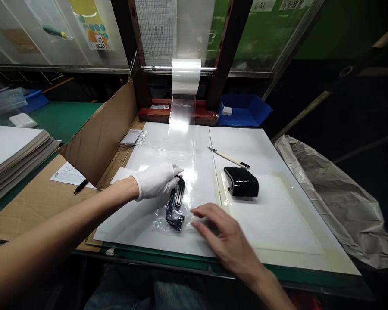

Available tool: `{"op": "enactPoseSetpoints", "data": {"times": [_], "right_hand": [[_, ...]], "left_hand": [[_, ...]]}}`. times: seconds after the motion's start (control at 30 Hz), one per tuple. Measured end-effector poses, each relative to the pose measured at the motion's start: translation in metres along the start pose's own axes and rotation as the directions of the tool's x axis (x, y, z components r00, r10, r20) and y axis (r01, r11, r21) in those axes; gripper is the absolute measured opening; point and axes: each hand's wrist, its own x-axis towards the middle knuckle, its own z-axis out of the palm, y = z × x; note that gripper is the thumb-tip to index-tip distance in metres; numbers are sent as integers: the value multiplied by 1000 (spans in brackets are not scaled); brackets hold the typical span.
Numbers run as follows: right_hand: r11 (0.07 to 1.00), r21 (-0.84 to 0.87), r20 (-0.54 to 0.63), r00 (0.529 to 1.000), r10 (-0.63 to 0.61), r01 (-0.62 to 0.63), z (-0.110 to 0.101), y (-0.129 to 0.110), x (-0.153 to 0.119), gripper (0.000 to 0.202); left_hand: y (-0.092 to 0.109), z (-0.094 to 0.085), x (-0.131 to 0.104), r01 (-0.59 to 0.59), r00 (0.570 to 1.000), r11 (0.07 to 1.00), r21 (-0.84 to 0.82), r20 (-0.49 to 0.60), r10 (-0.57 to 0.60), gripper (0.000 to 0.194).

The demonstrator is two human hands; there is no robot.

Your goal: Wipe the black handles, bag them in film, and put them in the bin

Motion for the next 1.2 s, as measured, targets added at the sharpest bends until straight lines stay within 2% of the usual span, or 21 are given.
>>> {"op": "enactPoseSetpoints", "data": {"times": [0.07, 0.17, 0.27, 0.37, 0.5, 0.6, 0.67, 0.77, 0.9, 0.97, 1.03, 1.1, 1.2], "right_hand": [[998, -37, -55, 998, 40, -42, -27, -2, 20, 21], [937, -314, -149, 982, 113, -156, -73, 8, 70, 27], [840, -470, -173, 962, 213, -271, -109, 35, 128, 30], [737, -583, -126, 933, 336, -344, -125, 67, 171, 32], [636, -668, -69, 884, 463, -386, -124, 97, 191, 25], [608, -678, -103, 872, 478, -413, -123, 103, 189, 26], [622, -661, -138, 883, 449, -420, -128, 98, 187, 27], [690, -619, -153, 919, 365, -377, -140, 81, 184, 33], [764, -601, -62, 967, 246, -233, -148, 53, 182, 48], [785, -603, 19, 982, 190, -141, -141, 41, 187, 46], [798, -601, 107, 986, 128, -38, -125, 33, 196, 37], [791, -609, 169, 984, 58, 58, -102, 28, 208, 30], [743, -649, 211, 977, -32, 164, -68, 26, 230, 27]], "left_hand": [[1, 2, -4, -5, 1000, 1000, -2, -3, 5, 51], [6, 9, -7, 16, 1000, 1000, 25, -14, -15, 79], [11, 15, -6, 43, 999, 998, 47, -16, -43, 78], [12, 17, -4, 58, 998, 997, 47, -21, -57, 79], [9, 18, -3, 82, 995, 996, 31, -60, -80, 78], [8, 21, -5, 100, 990, 995, -2, -103, -100, 77], [8, 23, -8, 115, 983, 992, -42, -138, -120, 79], [7, 21, -16, 123, 973, 985, -123, -181, -145, 83], [-12, 2, -22, 133, 938, 971, -200, -289, -188, 75], [-33, -11, -15, 160, 898, 965, -208, -376, -230, 68], [-56, -21, 0, 161, 876, 966, -205, -421, -235, 69], [-77, -24, 17, 147, 882, 969, -197, -417, -218, 75], [-101, -15, 39, 140, 910, 972, -189, -363, -202, 89]]}}
